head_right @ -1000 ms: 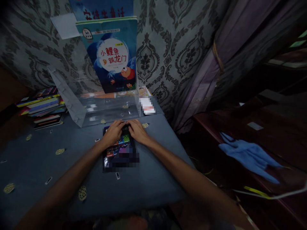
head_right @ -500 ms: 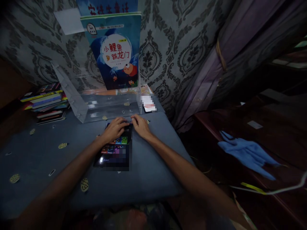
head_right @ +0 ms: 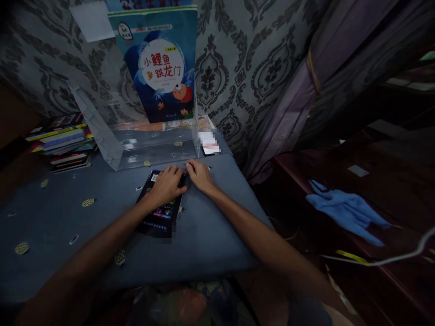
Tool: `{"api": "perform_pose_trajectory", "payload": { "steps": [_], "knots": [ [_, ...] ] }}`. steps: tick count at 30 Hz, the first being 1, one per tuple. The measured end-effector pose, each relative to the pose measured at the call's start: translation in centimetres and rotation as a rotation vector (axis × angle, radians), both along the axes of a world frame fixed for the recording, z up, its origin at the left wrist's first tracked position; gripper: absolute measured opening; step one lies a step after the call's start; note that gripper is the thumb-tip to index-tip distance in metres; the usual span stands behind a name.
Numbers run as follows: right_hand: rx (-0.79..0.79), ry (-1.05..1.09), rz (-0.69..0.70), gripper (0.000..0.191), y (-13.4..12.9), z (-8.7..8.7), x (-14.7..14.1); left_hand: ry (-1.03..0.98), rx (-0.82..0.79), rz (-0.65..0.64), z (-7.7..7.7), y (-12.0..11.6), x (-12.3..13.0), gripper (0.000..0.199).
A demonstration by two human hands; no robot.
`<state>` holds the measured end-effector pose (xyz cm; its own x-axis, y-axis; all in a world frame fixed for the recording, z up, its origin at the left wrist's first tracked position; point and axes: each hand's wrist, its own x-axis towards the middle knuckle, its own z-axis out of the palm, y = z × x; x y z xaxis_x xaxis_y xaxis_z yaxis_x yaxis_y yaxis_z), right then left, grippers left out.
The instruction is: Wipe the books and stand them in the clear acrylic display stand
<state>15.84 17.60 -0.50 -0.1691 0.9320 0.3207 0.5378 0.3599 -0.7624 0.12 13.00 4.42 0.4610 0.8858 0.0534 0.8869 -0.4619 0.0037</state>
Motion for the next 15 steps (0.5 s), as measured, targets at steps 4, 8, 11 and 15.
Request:
{"api": "perform_pose_trajectory", "payload": {
  "steps": [4, 8, 11, 15],
  "knots": [
    [0.003, -0.027, 0.009, 0.028, -0.4, 0.1, 0.1, -0.014, -0.020, -0.069, 0.1, 0.0, -0.7, 0.031],
    [0.022, -0.023, 0.023, 0.029, -0.7, 0.0, 0.2, -0.011, -0.002, -0.051, 0.2, -0.7, -0.6, 0.032],
    [0.027, -0.020, 0.023, 0.029, -0.8, -0.1, 0.3, 0.045, 0.018, -0.053, 0.3, -1.3, -0.1, 0.029],
    [0.013, 0.002, 0.036, 0.029, -0.8, -0.1, 0.3, 0.105, 0.024, -0.056, 0.5, -1.7, 0.4, 0.028]
  ]
}}
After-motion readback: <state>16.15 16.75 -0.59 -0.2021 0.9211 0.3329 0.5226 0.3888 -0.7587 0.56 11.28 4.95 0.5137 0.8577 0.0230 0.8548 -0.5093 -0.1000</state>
